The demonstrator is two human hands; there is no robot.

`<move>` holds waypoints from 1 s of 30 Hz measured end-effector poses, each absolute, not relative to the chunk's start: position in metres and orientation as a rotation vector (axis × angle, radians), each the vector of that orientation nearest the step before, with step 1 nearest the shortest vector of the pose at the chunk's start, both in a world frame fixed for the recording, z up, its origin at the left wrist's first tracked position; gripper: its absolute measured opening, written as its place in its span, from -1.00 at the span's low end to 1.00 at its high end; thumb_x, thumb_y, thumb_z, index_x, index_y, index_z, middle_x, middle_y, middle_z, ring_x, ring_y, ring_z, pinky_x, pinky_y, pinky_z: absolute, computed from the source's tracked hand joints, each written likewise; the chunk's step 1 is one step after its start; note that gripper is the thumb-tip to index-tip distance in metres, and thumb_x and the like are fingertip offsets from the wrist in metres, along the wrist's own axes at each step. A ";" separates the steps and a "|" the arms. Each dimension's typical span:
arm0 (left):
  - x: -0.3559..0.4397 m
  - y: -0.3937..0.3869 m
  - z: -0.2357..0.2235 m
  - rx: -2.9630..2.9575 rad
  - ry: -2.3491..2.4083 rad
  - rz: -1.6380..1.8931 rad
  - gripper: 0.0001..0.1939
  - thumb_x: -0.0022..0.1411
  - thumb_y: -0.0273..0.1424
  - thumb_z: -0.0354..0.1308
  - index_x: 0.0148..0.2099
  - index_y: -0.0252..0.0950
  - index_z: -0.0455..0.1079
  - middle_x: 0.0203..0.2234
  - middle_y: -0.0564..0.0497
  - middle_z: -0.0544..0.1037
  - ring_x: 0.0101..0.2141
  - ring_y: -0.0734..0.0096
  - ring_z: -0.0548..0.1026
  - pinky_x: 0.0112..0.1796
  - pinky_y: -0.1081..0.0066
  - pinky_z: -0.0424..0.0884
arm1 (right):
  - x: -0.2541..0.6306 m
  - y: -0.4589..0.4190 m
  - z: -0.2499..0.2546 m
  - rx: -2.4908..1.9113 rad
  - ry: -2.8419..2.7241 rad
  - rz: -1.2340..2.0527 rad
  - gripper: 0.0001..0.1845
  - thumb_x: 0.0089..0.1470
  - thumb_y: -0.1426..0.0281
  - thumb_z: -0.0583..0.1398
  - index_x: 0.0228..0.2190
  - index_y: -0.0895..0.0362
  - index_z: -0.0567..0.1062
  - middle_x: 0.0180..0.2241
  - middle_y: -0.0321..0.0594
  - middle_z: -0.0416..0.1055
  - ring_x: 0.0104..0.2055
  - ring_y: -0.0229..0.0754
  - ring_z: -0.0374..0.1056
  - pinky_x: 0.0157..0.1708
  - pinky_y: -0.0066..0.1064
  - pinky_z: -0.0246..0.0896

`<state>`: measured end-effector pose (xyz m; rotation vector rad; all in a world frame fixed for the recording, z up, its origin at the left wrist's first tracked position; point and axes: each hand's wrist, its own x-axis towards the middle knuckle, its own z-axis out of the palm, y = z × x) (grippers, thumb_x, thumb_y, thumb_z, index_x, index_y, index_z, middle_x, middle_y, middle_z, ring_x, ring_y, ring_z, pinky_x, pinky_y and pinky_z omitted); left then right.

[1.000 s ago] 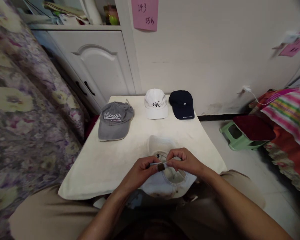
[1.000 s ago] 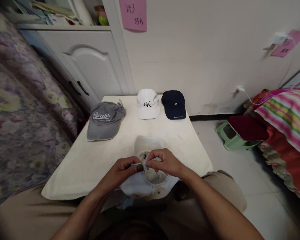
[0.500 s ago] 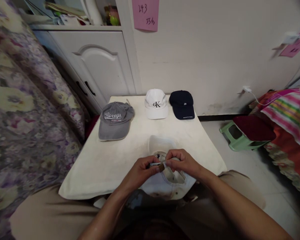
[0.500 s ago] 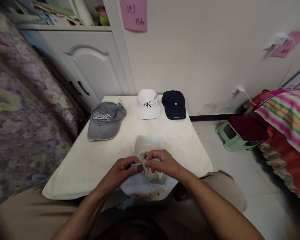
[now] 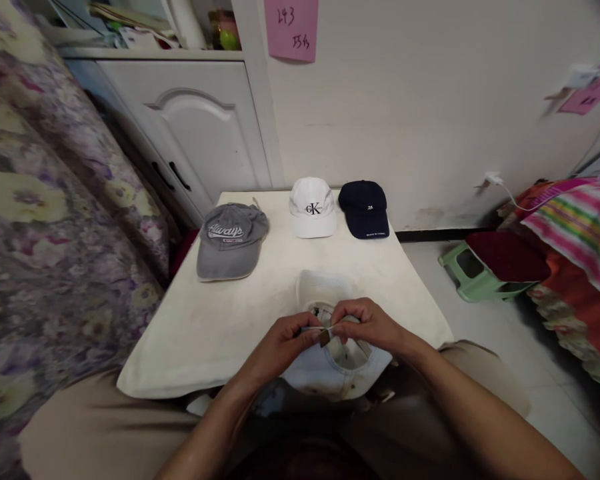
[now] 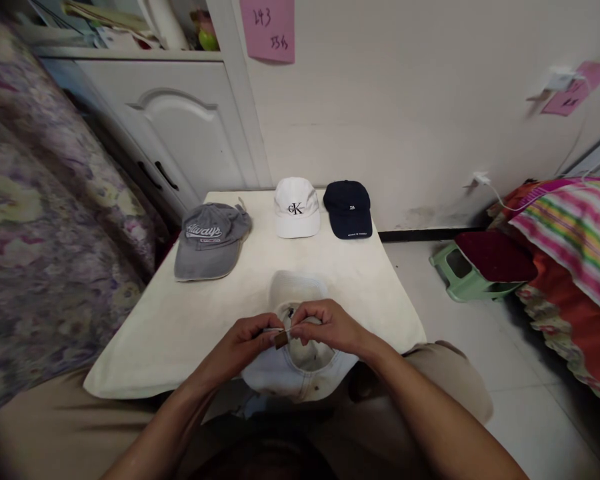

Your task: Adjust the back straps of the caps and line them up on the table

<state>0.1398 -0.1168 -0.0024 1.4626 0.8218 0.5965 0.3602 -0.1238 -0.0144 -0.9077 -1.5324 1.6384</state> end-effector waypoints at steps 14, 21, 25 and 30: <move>0.141 -0.117 -0.004 1.477 0.824 0.552 -0.73 0.27 -0.20 0.15 -0.33 -0.31 0.41 -0.46 0.07 0.41 -0.39 0.39 0.33 -0.32 0.45 0.23 | 0.354 -0.123 -0.023 -0.867 -1.410 1.791 -0.71 0.03 0.18 0.33 -0.41 0.16 0.49 -0.56 -0.37 0.38 -0.55 -0.35 0.22 -0.51 -0.50 0.06; 0.140 -0.117 -0.003 1.473 0.836 0.585 -0.76 0.30 -0.23 0.14 -0.31 -0.31 0.42 -0.42 0.05 0.45 -0.35 0.38 0.36 -0.27 0.44 0.25 | 0.355 -0.124 -0.018 -0.829 -1.430 1.861 -0.65 0.09 0.12 0.29 -0.36 0.17 0.46 -0.51 -0.34 0.40 -0.54 -0.36 0.23 -0.51 -0.51 0.10; 0.140 -0.117 0.000 1.468 0.859 0.588 -0.73 0.28 -0.20 0.14 -0.33 -0.30 0.40 -0.44 0.05 0.44 -0.39 0.38 0.34 -0.33 0.45 0.24 | 0.362 -0.122 -0.014 -0.849 -1.475 1.820 -0.66 0.10 0.13 0.28 -0.30 0.17 0.46 -0.46 -0.30 0.41 -0.50 -0.34 0.24 -0.49 -0.50 0.10; 0.140 -0.117 -0.002 1.483 0.857 0.564 -0.69 0.26 -0.14 0.14 -0.34 -0.31 0.39 -0.46 0.05 0.41 -0.40 0.37 0.32 -0.34 0.44 0.24 | 0.363 -0.121 -0.016 -0.890 -1.493 1.808 -0.66 0.07 0.13 0.30 -0.39 0.17 0.45 -0.52 -0.33 0.39 -0.52 -0.34 0.23 -0.50 -0.51 0.09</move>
